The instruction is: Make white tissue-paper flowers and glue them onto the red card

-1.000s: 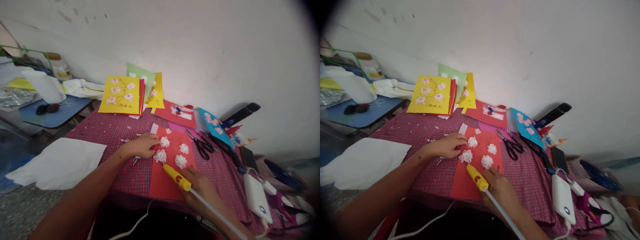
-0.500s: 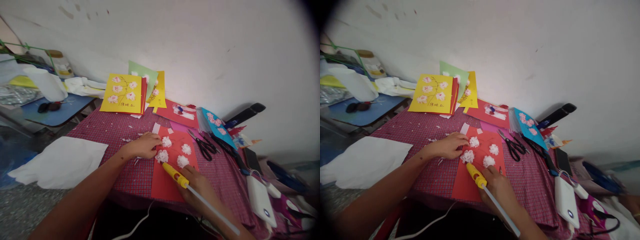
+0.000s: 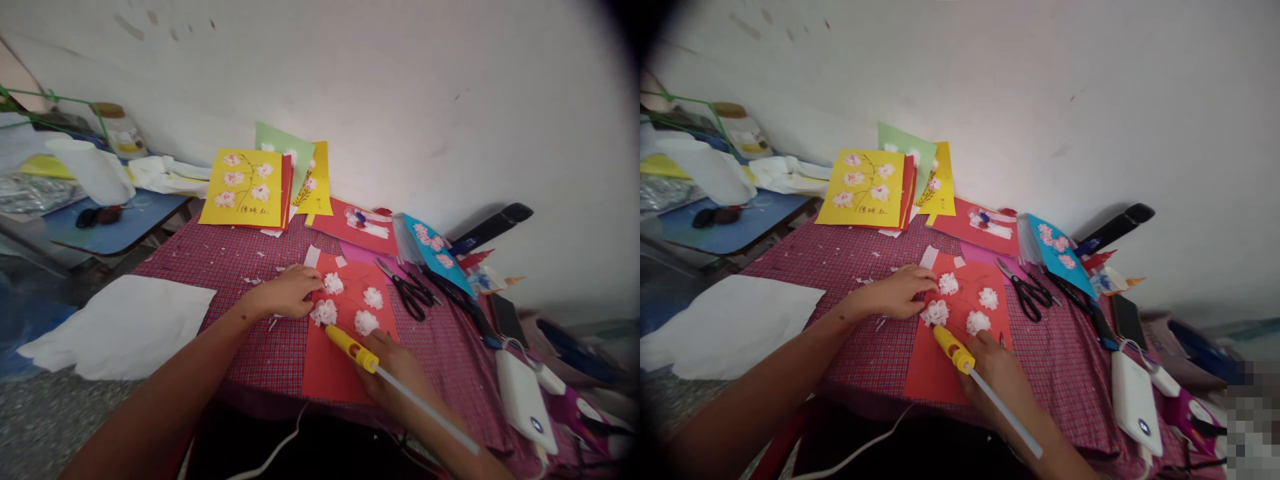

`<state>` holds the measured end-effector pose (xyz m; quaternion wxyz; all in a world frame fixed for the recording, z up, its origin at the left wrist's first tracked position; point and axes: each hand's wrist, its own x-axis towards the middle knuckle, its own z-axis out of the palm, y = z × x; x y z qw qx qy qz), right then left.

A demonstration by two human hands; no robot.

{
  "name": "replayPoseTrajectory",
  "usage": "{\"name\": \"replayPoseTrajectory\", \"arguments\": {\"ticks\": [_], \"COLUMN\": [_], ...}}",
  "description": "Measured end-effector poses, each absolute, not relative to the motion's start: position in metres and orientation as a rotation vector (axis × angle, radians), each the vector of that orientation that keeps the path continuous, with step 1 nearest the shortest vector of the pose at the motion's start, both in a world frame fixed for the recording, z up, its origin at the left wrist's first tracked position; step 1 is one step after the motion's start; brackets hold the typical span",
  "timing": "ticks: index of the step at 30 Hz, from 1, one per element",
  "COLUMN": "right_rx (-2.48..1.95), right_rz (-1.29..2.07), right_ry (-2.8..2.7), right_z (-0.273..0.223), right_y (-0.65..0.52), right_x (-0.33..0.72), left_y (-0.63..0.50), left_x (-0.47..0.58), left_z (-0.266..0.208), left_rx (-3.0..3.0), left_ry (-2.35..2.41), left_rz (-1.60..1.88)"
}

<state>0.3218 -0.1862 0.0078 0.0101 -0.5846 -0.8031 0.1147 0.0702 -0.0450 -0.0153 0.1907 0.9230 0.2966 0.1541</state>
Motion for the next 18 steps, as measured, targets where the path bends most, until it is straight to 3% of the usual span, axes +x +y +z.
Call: {"name": "replayPoseTrajectory", "arguments": {"ticks": [18], "right_rx": [-1.836], "right_rz": [0.293], "right_ry": [-2.537], "right_z": [0.0108], "right_y": [-0.1868], "right_x": [0.3216], "left_y": [-0.0447], "left_x": [0.0700], "left_z": [-0.0157], "left_rx": [2.588], "left_ry": [0.816], "left_rz": [0.456]}}
